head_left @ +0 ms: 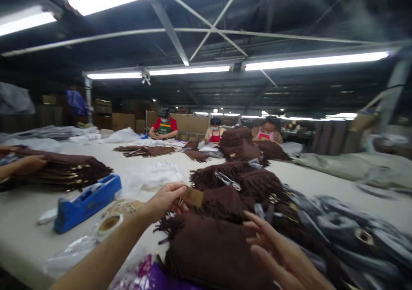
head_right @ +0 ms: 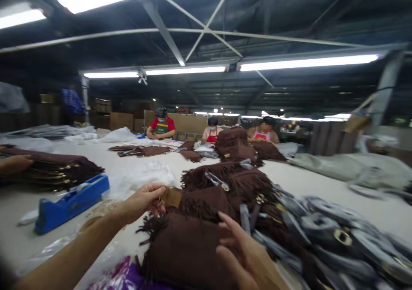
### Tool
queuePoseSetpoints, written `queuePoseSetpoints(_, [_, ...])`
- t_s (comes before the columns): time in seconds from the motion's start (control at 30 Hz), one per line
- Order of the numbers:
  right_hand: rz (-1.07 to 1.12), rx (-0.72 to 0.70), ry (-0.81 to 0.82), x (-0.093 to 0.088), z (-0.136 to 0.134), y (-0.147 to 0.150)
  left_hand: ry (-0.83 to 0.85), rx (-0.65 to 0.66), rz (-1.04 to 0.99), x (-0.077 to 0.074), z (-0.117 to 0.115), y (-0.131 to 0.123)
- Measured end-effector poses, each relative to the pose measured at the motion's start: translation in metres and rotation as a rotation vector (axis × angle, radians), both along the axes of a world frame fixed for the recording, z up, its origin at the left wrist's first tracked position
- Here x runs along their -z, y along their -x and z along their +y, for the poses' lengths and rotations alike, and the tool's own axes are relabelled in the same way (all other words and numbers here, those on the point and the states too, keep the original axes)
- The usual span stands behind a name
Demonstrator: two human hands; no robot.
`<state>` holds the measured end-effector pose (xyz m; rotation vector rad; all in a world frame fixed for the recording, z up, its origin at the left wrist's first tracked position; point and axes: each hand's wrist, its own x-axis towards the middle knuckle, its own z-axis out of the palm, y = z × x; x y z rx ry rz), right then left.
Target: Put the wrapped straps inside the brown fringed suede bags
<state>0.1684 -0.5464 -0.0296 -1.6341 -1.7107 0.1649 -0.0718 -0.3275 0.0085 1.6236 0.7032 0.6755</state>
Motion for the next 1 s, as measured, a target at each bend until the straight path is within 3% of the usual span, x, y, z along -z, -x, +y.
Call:
queuePoseSetpoints(0.1, [0.404,-0.081,0.117,-0.016,0.006,0.014,-0.017,0.281,-0.037,0.001,-0.059,-0.044])
queuePoseSetpoints(0.23, [0.292,-0.026,0.125,-0.032,-0.01,0.003,-0.072,0.404,-0.005,0.0,-0.099,-0.082])
queuePoseSetpoints(0.4, [0.28,0.114,0.182,-0.031,-0.063,-0.043,-0.064,0.43,0.137,0.007,-0.101,-0.1])
queuePoseSetpoints(0.57, [0.187,0.178,0.325,-0.005,-0.101,-0.069,-0.13,0.469,0.236,0.028,-0.109,-0.113])
queuePoseSetpoints(0.73, [0.156,0.211,0.393,0.021,-0.118,-0.077,-0.231,0.521,0.362,0.047,-0.128,-0.121])
queuePoseSetpoints(0.87, [0.28,0.128,0.43,0.031,-0.122,-0.078,-0.089,0.58,0.439,0.048,-0.133,-0.114])
queuePoseSetpoints(1.0, [0.36,-0.018,0.447,0.051,-0.118,-0.072,0.077,0.63,0.479,0.041,-0.117,-0.093])
